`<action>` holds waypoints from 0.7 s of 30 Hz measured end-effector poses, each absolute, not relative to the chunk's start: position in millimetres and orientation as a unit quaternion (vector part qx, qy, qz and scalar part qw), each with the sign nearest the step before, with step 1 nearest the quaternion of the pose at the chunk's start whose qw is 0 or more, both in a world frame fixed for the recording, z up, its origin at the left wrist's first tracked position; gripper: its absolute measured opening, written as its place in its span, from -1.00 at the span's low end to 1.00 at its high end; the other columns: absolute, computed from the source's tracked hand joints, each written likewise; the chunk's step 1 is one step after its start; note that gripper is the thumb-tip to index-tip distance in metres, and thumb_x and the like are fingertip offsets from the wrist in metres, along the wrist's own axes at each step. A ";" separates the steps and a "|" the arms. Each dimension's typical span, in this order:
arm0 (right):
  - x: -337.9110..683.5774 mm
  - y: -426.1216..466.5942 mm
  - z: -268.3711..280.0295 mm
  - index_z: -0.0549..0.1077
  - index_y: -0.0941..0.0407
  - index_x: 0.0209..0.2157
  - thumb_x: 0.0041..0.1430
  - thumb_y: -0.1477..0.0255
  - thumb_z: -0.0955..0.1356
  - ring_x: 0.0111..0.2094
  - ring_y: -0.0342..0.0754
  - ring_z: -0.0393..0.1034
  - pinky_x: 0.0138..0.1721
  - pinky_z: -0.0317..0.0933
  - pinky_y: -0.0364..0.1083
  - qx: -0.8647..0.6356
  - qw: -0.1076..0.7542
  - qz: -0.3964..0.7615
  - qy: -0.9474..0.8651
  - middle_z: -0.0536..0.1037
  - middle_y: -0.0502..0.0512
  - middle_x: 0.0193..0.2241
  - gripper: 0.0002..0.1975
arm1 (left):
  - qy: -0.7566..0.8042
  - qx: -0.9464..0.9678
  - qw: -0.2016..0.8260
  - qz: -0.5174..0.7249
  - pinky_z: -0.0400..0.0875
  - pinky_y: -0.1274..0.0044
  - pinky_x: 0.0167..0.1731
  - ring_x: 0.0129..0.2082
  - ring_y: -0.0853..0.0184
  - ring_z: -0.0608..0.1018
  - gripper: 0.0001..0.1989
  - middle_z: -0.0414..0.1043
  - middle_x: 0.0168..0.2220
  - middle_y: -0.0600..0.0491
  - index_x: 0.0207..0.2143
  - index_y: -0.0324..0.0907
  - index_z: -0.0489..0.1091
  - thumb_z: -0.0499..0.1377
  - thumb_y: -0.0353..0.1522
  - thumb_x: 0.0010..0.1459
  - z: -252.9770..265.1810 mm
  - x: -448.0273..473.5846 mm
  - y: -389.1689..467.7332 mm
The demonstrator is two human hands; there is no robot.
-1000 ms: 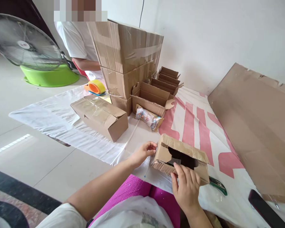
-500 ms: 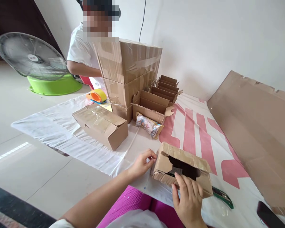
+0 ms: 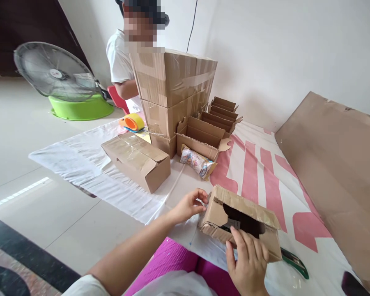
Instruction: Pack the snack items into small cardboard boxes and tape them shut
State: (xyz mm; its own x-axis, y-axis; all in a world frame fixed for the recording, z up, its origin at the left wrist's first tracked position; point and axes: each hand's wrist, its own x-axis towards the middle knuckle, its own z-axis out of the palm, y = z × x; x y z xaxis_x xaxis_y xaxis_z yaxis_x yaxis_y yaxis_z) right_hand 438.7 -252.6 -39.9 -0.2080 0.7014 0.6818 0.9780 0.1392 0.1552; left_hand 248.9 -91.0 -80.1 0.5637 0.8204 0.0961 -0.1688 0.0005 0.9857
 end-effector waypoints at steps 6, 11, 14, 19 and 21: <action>439.2 -252.6 -43.1 0.40 0.13 -0.02 0.19 0.40 0.36 -0.32 0.07 0.43 -0.18 0.13 0.05 -0.589 0.220 -0.311 -0.712 0.59 0.18 -0.31 -0.69 | 0.267 0.532 0.707 0.383 0.41 0.56 -0.33 -0.37 0.43 0.48 -0.63 0.39 -0.36 0.09 -0.21 -0.22 0.35 0.36 -0.45 -0.11 -94.0 257.4 -93.1; 440.4 -253.1 -44.4 0.35 0.10 0.07 0.20 0.38 0.36 -0.32 0.09 0.43 -0.18 0.14 0.06 -0.590 0.215 -0.319 -0.710 0.59 0.18 -0.30 -0.60 | 0.289 0.523 0.698 0.394 0.42 0.53 -0.26 -0.24 0.36 0.49 -0.56 0.42 -0.24 0.02 -0.15 -0.21 0.36 0.32 -0.56 -0.14 -97.2 257.3 -101.2; 441.4 -252.9 -44.8 0.29 0.10 0.17 0.19 0.38 0.36 -0.33 0.10 0.44 -0.20 0.15 0.06 -0.586 0.211 -0.324 -0.712 0.59 0.19 -0.30 -0.50 | 0.303 0.552 0.663 0.404 0.42 0.49 -0.22 -0.19 0.32 0.48 -0.55 0.43 -0.20 0.00 -0.13 -0.19 0.38 0.26 -0.61 -0.13 -92.8 253.4 -109.0; 441.7 -253.0 -45.5 0.22 0.09 0.23 0.18 0.38 0.37 -0.34 0.10 0.45 -0.19 0.18 0.06 -0.583 0.217 -0.326 -0.712 0.59 0.20 -0.29 -0.40 | 0.313 0.739 0.450 0.391 0.42 0.41 -0.07 -0.13 0.27 0.50 -0.58 0.43 -0.11 -0.02 -0.02 -0.13 0.34 0.12 -0.58 0.05 -87.6 246.0 -118.1; 441.2 -253.2 -45.6 0.22 0.10 0.24 0.17 0.39 0.38 -0.33 0.10 0.46 -0.18 0.19 0.06 -0.584 0.216 -0.327 -0.711 0.59 0.20 -0.29 -0.40 | 0.324 0.765 0.409 0.377 0.42 0.40 -0.03 -0.09 0.24 0.51 -0.63 0.43 -0.09 -0.04 -0.01 -0.14 0.32 0.10 -0.55 0.12 -88.4 245.1 -119.0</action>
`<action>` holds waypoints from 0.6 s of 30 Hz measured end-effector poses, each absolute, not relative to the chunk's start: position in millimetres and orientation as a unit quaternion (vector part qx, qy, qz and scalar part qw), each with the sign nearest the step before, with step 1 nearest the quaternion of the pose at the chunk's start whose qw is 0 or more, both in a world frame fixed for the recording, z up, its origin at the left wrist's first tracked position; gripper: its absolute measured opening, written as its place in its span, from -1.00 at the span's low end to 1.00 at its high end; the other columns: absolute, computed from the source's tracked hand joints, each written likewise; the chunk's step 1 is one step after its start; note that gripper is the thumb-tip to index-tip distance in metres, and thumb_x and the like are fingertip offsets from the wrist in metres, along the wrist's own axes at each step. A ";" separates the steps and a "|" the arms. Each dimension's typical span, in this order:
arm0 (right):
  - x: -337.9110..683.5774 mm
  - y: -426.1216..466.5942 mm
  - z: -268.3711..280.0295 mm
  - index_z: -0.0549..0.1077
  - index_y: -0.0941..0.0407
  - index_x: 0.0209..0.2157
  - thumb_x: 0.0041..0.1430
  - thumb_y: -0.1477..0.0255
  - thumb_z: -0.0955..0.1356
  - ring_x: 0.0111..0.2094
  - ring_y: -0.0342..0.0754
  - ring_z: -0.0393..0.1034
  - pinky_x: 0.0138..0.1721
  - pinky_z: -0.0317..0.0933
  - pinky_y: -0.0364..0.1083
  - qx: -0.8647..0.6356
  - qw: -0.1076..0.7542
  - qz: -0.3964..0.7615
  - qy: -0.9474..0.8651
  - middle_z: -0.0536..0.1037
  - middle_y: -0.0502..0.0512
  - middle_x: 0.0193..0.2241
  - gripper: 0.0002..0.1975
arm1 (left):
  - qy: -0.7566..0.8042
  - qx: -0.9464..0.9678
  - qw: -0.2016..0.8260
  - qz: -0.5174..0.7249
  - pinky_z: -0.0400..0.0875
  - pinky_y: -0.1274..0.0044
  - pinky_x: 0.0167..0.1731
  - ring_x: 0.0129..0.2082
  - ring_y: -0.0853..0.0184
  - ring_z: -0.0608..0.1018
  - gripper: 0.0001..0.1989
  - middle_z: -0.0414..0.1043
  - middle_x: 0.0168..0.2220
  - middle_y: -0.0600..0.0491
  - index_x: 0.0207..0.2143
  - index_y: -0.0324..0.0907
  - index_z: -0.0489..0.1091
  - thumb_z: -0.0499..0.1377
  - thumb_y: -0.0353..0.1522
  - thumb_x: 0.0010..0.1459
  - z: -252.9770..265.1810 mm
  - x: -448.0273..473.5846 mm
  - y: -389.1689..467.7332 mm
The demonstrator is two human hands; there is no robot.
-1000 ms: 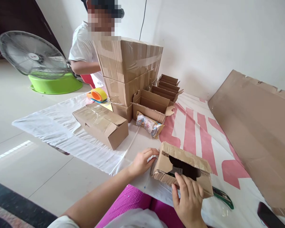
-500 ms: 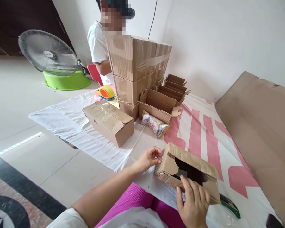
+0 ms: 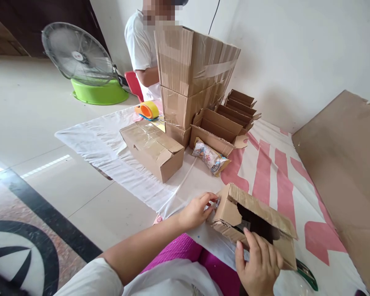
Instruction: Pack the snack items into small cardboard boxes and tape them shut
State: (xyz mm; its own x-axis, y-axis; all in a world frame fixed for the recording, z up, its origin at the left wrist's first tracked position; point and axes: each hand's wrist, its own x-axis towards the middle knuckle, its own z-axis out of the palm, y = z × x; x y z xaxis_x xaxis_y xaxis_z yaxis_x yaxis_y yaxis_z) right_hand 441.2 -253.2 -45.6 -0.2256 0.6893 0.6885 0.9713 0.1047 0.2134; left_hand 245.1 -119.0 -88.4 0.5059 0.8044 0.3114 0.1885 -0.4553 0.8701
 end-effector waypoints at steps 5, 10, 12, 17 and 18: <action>438.9 -251.2 -45.4 0.32 0.12 0.15 0.20 0.36 0.36 -0.36 0.08 0.46 -0.21 0.19 0.04 -0.578 0.229 -0.351 -0.700 0.59 0.18 -0.33 -0.52 | 0.330 0.798 0.357 0.355 0.43 0.44 -0.02 -0.05 0.27 0.51 -0.73 0.41 -0.04 -0.02 -0.05 -0.12 0.32 0.07 -0.49 0.20 -91.0 246.9 -118.6; 438.0 -248.5 -44.6 0.43 0.17 -0.02 0.21 0.34 0.35 -0.39 0.06 0.45 -0.24 0.20 0.02 -0.566 0.238 -0.362 -0.701 0.59 0.19 -0.36 -0.67 | 0.335 0.774 0.376 0.384 0.44 0.48 -0.04 -0.10 0.31 0.53 -0.81 0.46 -0.13 0.00 -0.16 -0.16 0.37 0.12 -0.50 0.17 -90.6 245.4 -117.0; 438.1 -248.3 -44.4 0.44 0.18 -0.06 0.21 0.34 0.34 -0.38 0.05 0.45 -0.24 0.21 0.02 -0.566 0.238 -0.363 -0.701 0.59 0.20 -0.36 -0.70 | 0.323 0.772 0.386 0.388 0.44 0.49 -0.05 -0.11 0.32 0.53 -0.83 0.47 -0.15 0.00 -0.18 -0.16 0.39 0.15 -0.50 0.16 -90.3 244.4 -116.1; 438.0 -247.5 -44.3 0.45 0.20 -0.10 0.21 0.34 0.34 -0.39 0.07 0.46 -0.24 0.22 0.04 -0.565 0.235 -0.369 -0.699 0.59 0.22 -0.37 -0.72 | 0.327 0.784 0.371 0.376 0.44 0.49 -0.04 -0.12 0.31 0.54 -0.86 0.48 -0.14 -0.02 -0.20 -0.18 0.43 0.11 -0.47 0.21 -90.1 245.9 -115.9; 437.9 -247.3 -44.3 0.45 0.20 -0.10 0.21 0.34 0.34 -0.39 0.07 0.46 -0.25 0.22 0.04 -0.565 0.235 -0.370 -0.699 0.59 0.22 -0.37 -0.72 | 0.329 0.785 0.366 0.376 0.44 0.49 -0.04 -0.12 0.31 0.54 -0.85 0.48 -0.14 -0.02 -0.20 -0.17 0.43 0.10 -0.47 0.22 -90.2 246.5 -116.3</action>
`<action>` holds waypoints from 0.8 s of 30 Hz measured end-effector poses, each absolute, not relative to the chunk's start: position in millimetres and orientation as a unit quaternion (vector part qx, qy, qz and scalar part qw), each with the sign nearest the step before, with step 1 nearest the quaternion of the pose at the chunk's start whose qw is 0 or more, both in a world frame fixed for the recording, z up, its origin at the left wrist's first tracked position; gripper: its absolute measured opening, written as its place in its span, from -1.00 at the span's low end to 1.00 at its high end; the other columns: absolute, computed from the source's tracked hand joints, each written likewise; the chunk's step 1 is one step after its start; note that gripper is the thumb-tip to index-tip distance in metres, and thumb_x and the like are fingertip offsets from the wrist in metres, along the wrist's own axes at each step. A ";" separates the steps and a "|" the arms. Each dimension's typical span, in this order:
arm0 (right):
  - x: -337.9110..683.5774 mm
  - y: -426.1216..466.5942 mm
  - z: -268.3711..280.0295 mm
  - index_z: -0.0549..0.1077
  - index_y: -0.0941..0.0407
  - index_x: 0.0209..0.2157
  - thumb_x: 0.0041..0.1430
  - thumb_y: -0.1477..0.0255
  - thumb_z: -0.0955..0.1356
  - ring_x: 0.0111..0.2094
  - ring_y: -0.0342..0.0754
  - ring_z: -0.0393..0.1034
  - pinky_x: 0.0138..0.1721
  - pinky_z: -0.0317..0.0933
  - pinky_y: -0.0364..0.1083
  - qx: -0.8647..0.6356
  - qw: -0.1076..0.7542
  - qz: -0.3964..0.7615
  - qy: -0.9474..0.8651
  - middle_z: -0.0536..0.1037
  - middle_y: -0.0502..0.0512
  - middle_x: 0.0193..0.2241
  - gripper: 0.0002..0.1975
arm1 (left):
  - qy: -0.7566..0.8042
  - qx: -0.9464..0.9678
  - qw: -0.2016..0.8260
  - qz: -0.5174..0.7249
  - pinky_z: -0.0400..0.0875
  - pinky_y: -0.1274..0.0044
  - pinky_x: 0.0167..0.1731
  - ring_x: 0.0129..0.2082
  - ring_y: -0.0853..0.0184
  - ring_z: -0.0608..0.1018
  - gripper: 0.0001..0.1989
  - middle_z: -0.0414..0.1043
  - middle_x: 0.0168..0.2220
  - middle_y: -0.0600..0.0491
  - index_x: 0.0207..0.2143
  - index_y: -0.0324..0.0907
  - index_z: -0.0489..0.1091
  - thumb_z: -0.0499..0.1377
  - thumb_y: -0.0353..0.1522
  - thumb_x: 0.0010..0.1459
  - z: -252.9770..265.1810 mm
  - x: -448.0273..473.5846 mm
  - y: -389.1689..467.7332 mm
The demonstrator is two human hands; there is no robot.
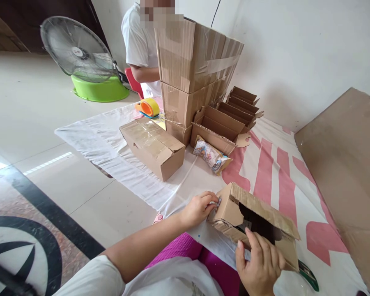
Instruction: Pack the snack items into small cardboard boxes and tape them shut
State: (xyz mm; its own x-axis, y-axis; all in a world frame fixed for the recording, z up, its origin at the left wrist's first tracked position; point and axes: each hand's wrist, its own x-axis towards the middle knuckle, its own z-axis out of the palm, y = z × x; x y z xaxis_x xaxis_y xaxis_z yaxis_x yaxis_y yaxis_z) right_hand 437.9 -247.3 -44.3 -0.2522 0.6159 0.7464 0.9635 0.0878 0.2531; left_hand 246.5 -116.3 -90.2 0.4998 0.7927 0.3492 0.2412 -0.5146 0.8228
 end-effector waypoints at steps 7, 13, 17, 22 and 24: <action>438.4 -246.8 -44.6 0.44 0.20 -0.09 0.20 0.35 0.35 -0.39 0.05 0.45 -0.25 0.21 0.03 -0.563 0.232 -0.370 -0.702 0.59 0.21 -0.37 -0.72 | 0.320 0.791 0.338 0.397 0.47 0.49 -0.06 -0.14 0.32 0.56 -0.79 0.48 -0.13 -0.05 -0.19 -0.18 0.43 0.04 -0.51 0.19 -92.4 247.6 -119.7; 438.5 -247.9 -44.2 0.44 0.21 -0.09 0.20 0.36 0.35 -0.38 0.06 0.45 -0.24 0.21 0.04 -0.563 0.232 -0.362 -0.706 0.59 0.23 -0.35 -0.72 | 0.295 0.800 0.322 0.412 0.48 0.49 -0.10 -0.16 0.30 0.56 -0.81 0.49 -0.14 -0.08 -0.21 -0.19 0.42 0.07 -0.49 0.14 -90.3 245.4 -122.6; 438.5 -249.6 -45.8 0.44 0.20 -0.08 0.20 0.37 0.34 -0.35 0.08 0.44 -0.21 0.18 0.05 -0.569 0.231 -0.357 -0.704 0.58 0.23 -0.34 -0.71 | 0.310 0.775 0.348 0.426 0.47 0.50 -0.19 -0.26 0.32 0.55 -0.83 0.49 -0.22 -0.03 -0.31 -0.16 0.43 0.07 -0.50 0.11 -91.9 251.6 -119.7; 438.8 -247.8 -49.5 0.44 0.18 -0.05 0.18 0.38 0.36 -0.32 0.08 0.42 -0.18 0.15 0.07 -0.573 0.237 -0.333 -0.710 0.58 0.20 -0.32 -0.69 | 0.390 0.649 0.386 0.526 0.38 0.60 -0.48 -0.48 0.42 0.48 -0.83 0.37 -0.46 0.11 -0.42 -0.17 0.32 0.01 -0.57 0.02 -94.6 250.7 -110.1; 438.5 -249.0 -47.2 0.42 0.17 -0.03 0.16 0.39 0.38 -0.28 0.08 0.42 -0.15 0.16 0.07 -0.573 0.264 -0.307 -0.713 0.56 0.19 -0.28 -0.66 | 0.406 0.626 0.367 0.556 0.36 0.59 -0.48 -0.47 0.42 0.45 -0.84 0.31 -0.46 0.11 -0.42 -0.17 0.29 -0.01 -0.55 0.08 -85.9 241.0 -114.2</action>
